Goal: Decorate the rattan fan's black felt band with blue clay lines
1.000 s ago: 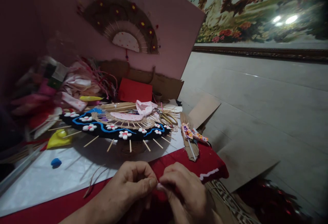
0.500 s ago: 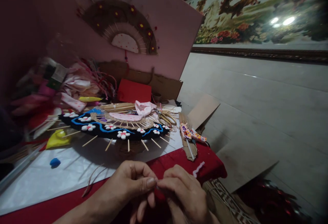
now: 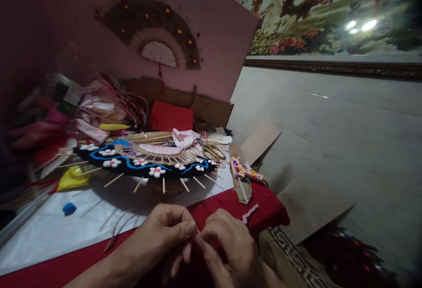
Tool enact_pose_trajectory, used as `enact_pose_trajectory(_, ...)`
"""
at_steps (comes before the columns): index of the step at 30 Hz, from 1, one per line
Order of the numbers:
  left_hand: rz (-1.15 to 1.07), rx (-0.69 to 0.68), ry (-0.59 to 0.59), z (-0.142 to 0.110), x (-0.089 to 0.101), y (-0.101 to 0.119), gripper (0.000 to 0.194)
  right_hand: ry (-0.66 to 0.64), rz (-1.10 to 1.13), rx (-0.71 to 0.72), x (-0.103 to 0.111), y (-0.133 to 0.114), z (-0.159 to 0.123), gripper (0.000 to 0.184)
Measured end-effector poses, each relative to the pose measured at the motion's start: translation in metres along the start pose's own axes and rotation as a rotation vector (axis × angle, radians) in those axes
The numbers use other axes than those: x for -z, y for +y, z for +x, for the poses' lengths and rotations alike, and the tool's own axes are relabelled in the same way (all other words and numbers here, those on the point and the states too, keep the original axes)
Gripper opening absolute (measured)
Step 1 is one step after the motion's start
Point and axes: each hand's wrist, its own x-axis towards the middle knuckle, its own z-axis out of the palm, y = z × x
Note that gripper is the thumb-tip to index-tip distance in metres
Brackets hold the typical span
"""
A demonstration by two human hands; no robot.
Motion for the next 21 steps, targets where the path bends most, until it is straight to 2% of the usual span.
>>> enact_pose_trajectory(4, 0.005, -0.033, -0.015, -0.001, -0.002, 0.001, 0.035, 0.01, 0.001, -0.016, -0.003, 0.002, -0.004, 0.012)
enact_pose_trajectory(10, 0.057, -0.014, 0.003, -0.004, 0.003, 0.004, 0.034, -0.084, 0.082, -0.014, 0.001, 0.003, -0.001, 0.012)
enact_pose_trajectory(14, 0.089, 0.002, -0.059, -0.006, 0.006, 0.005, 0.033, -0.182, 0.09, 0.065, 0.01, 0.001, 0.006, 0.014)
enact_pose_trajectory(17, 0.109, 0.027, -0.107, -0.006, 0.009, 0.004, 0.032, -0.249, 0.116, 0.049, 0.012, -0.001, 0.008, 0.011)
enact_pose_trajectory(21, 0.111, 0.051, -0.138, -0.003, 0.011, 0.001, 0.033, -0.193, 0.138, 0.075, 0.005, 0.0, 0.007, 0.011)
